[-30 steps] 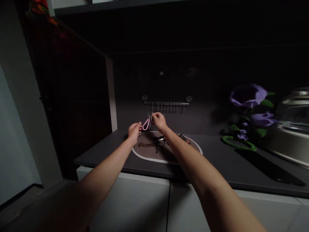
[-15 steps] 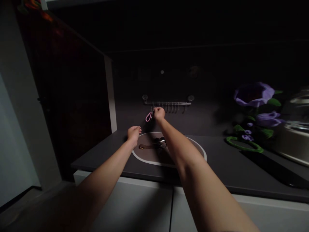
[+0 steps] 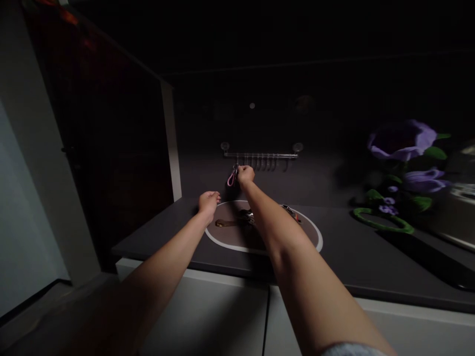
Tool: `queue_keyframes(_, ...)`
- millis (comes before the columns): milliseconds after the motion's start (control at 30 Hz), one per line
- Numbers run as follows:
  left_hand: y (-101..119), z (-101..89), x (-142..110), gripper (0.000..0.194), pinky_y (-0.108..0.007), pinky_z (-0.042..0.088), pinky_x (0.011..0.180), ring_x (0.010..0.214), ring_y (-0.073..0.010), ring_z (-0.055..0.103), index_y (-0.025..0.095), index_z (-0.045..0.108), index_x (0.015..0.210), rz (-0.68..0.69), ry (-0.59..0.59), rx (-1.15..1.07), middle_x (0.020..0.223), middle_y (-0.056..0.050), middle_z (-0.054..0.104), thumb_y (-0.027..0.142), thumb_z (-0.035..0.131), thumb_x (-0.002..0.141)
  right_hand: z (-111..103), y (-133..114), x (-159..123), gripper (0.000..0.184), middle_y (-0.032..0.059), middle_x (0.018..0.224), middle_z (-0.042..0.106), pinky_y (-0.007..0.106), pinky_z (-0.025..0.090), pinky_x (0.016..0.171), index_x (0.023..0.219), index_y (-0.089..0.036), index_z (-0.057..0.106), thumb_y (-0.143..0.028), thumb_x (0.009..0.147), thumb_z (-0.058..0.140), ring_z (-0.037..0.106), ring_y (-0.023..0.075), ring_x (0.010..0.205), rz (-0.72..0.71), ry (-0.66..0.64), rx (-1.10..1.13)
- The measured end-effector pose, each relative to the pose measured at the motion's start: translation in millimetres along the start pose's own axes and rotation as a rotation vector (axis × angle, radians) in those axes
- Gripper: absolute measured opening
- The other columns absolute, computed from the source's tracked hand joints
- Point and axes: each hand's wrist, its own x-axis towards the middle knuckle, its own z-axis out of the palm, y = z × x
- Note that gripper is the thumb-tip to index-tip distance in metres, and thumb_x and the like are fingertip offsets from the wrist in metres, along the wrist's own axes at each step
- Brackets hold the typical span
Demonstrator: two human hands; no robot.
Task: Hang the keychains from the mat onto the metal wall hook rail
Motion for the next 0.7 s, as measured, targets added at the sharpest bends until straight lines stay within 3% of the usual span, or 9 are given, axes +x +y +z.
queue_keyframes(233, 6, 0.1, -5, 0.015, -0.020, 0.037, 0.054, 0.049, -0.0070, 0.047, 0.013, 0.054, 0.060, -0.036, -0.033, -0.009, 0.055, 0.001, 0.054, 0.015, 0.050, 0.074, -11, -1, -8, 0.004, -0.0037, 0.059, 0.051, 0.023, 0.050, 0.055, 0.078, -0.016, 0.051, -0.018, 0.081, 0.048, 0.052, 0.0073, 0.051, 0.065, -0.155, 0.169)
queue_keyframes(467, 8, 0.1, -10, 0.013, -0.019, 0.037, 0.052, 0.047, -0.0062, 0.046, 0.014, 0.054, 0.063, -0.060, -0.105, -0.034, 0.056, 0.002, 0.054, 0.016, 0.050, 0.075, -24, 0, -14, 0.005, -0.0022, 0.064, 0.054, 0.019, 0.048, 0.058, 0.081, -0.014, 0.052, -0.011, 0.079, 0.049, 0.052, 0.0049, 0.054, 0.060, -0.269, 0.184)
queue_keyframes(700, 5, -0.5, -13, 0.006, -0.020, 0.039, 0.056, 0.051, -0.0068, 0.048, 0.013, 0.058, 0.070, 0.089, -0.183, 0.037, 0.060, 0.001, 0.056, 0.012, 0.053, 0.073, -46, -4, -34, 0.014, 0.0030, 0.071, 0.060, 0.018, 0.046, 0.057, 0.090, -0.009, 0.056, -0.011, 0.076, 0.056, 0.051, 0.0052, 0.054, 0.062, -0.281, 0.107)
